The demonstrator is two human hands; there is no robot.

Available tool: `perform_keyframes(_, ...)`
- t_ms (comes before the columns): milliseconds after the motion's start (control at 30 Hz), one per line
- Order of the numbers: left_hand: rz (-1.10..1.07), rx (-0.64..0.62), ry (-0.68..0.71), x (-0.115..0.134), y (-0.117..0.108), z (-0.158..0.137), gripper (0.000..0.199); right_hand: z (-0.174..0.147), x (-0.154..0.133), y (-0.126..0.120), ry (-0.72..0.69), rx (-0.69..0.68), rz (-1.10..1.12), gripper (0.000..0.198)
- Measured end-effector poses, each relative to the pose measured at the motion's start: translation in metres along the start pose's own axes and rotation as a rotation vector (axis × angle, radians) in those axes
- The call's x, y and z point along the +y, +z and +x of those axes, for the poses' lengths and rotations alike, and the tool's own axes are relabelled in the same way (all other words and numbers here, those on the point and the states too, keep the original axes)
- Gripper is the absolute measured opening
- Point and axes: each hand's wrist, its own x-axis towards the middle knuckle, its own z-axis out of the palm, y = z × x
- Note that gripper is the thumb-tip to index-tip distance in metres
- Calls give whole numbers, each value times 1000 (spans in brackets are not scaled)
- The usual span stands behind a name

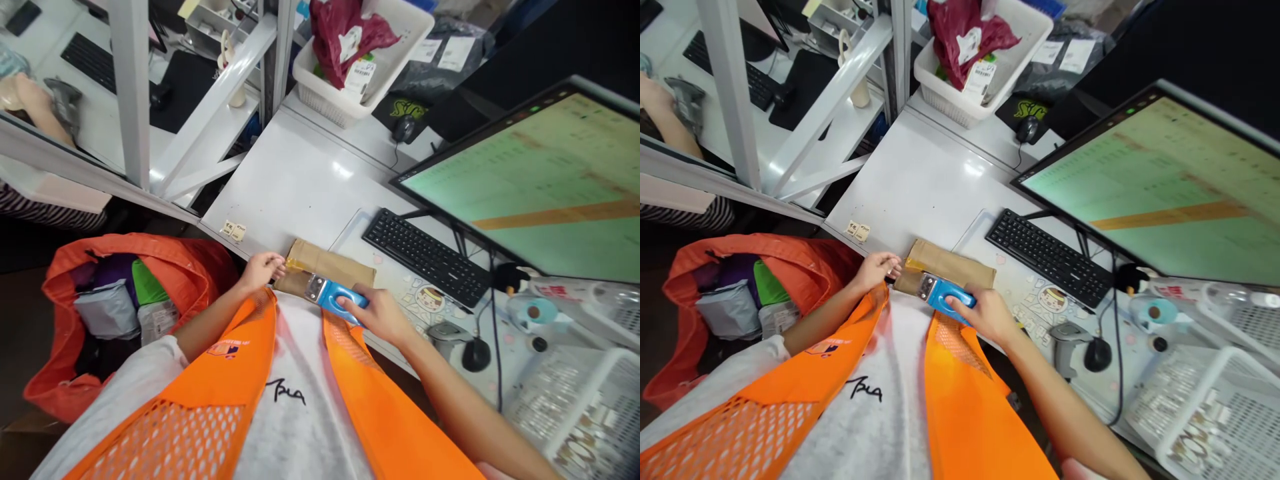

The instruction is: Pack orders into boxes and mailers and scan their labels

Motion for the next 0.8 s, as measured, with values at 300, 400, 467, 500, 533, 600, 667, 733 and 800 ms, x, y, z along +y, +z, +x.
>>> perform_keyframes(300, 42, 39, -16, 0, -45, 50, 10, 34, 36, 10, 96, -20, -120, 65)
perform_keyframes(400, 52, 18, 0, -4, -50, 55, 8, 44, 41, 16, 65, -16, -82, 67)
perform_keyframes(467, 57, 2, 15, -7, -54, 58, 10, 49, 44, 19, 44, -15, -66, 69)
perform_keyframes(500, 57, -6, 23, -9, -56, 60, 10, 50, 46, 20, 43, -12, -64, 69)
perform_keyframes(533, 56, -14, 29, -11, -57, 62, 11, 51, 47, 21, 46, -6, -66, 70)
perform_keyframes(600, 53, -27, 37, -16, -58, 68, 10, 50, 48, 22, 53, 9, -71, 69)
perform_keyframes(667, 48, -42, 37, -22, -58, 75, 11, 49, 47, 23, 56, 14, -75, 69)
perform_keyframes(733, 41, -65, 29, -28, -59, 81, 11, 48, 45, 25, 57, 10, -79, 69)
perform_keyframes(800, 36, -94, 16, -34, -61, 85, 11, 47, 43, 26, 58, 9, -86, 71)
